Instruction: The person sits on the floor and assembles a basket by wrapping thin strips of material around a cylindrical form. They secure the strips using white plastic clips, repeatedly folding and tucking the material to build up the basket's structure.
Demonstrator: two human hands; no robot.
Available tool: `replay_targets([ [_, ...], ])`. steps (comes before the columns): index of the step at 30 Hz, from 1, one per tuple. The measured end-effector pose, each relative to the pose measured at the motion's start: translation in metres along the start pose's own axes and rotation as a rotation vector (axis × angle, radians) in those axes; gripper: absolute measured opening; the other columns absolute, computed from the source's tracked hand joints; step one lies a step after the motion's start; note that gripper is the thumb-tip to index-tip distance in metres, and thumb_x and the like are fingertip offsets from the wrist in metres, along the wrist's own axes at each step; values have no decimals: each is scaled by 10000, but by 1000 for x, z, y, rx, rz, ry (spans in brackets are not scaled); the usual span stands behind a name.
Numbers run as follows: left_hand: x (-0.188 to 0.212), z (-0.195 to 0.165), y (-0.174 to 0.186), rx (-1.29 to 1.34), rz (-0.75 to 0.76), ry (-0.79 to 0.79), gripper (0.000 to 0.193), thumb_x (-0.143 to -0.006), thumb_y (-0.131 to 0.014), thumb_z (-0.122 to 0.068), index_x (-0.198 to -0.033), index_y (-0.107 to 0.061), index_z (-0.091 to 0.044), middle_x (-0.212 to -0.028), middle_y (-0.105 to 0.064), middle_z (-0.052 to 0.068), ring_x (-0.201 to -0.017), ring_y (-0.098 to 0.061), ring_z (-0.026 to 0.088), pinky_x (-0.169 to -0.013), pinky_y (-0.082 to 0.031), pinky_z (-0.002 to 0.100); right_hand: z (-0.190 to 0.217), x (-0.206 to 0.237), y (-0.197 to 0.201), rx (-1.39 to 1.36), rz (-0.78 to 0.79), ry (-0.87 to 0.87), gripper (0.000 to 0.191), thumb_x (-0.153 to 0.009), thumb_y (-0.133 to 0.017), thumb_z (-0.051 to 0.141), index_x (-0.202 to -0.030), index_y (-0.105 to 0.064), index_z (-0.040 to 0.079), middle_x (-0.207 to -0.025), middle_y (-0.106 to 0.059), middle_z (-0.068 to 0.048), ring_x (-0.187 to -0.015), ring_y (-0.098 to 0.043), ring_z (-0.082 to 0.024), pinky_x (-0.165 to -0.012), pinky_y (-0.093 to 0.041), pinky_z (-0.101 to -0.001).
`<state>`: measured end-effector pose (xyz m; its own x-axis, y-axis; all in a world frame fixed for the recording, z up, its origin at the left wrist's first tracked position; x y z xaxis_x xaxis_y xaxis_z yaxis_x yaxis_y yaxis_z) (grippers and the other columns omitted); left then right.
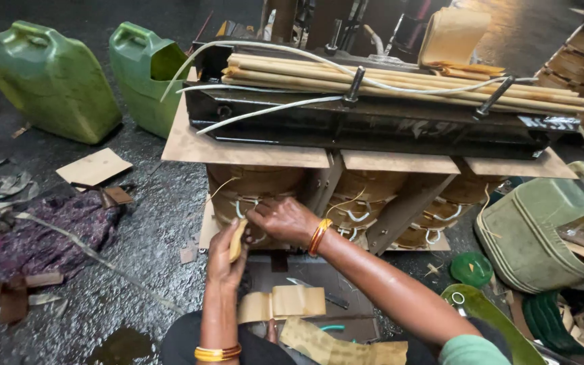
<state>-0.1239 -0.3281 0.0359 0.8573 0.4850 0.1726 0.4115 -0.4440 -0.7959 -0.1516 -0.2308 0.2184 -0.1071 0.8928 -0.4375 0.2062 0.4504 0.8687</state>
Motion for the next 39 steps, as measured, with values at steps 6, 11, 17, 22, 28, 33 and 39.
replay_targets([
  [6, -16, 18, 3, 441, -9, -50, 255, -1055, -634, -274, -1098, -655, -24, -964, -679, 98, -866, -632, 206, -816, -531, 358, -21, -7, -47, -3, 166, -321, 265, -878, -713, 193, -1092, -632, 59, -698, -694, -138, -624, -714, -319, -539, -548, -453],
  [11, -13, 20, -15, 309, -29, -31, 295, -982, -592, -187, -1245, -609, -55, -1173, -668, 62, -1129, -597, 195, -1049, -462, 385, -21, -8, -34, -13, -25, -450, 133, -873, -698, 214, -871, -648, 90, -651, -661, -149, -594, -683, -321, -580, -535, -451],
  [17, -24, 18, -25, 368, -129, 58, 335, -988, -579, -180, -1283, -608, -24, -1218, -646, 115, -1177, -584, 219, -1055, -478, 391, 1, -13, -7, 38, -101, -324, 306, -814, -707, 125, -1099, -683, 17, -656, -670, -117, -614, -698, -272, -519, -530, -395],
  [22, -28, 9, -16, 329, -205, -1, 265, -1002, -625, -110, -1235, -633, 16, -1153, -663, 114, -1091, -625, 217, -984, -523, 341, 24, -8, 12, 167, -181, -129, 520, -769, -723, 156, -1220, -670, -96, -737, -677, -120, -672, -688, -235, -598, -577, -344],
  [28, -35, 8, -18, 314, -214, -60, 212, -969, -651, -64, -1159, -659, 30, -1069, -666, 117, -967, -642, 237, -865, -535, 368, 22, -10, 11, 212, -136, -49, 413, -795, -693, 155, -1142, -669, -68, -839, -719, -125, -727, -708, -215, -605, -568, -328],
  [33, -27, 16, -24, 375, -152, 15, 258, -932, -642, -107, -1188, -657, -77, -1163, -673, 76, -1099, -619, 239, -985, -516, 389, 4, -10, -40, 160, 292, -165, 207, -853, -681, 206, -906, -674, 6, -727, -703, -150, -668, -723, -266, -594, -573, -391],
  [39, 4, 32, -53, 678, 75, -77, 432, -956, -564, -183, -1381, -626, -130, -1328, -665, 76, -1250, -550, 240, -1093, -336, 395, -20, -11, -72, -77, 431, -345, 102, -817, -688, 153, -783, -721, 63, -789, -721, -191, -742, -733, -356, -631, -575, -466],
])
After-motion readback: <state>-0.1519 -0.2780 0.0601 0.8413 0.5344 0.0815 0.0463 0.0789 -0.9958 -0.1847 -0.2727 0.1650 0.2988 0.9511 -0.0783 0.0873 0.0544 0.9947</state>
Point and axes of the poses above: each hand's wrist, its own x-axis away from the middle knuckle, its own y-axis out of the back of the hand, z = x × y, the point moved 9 cm from there along -x, towards the middle knuckle
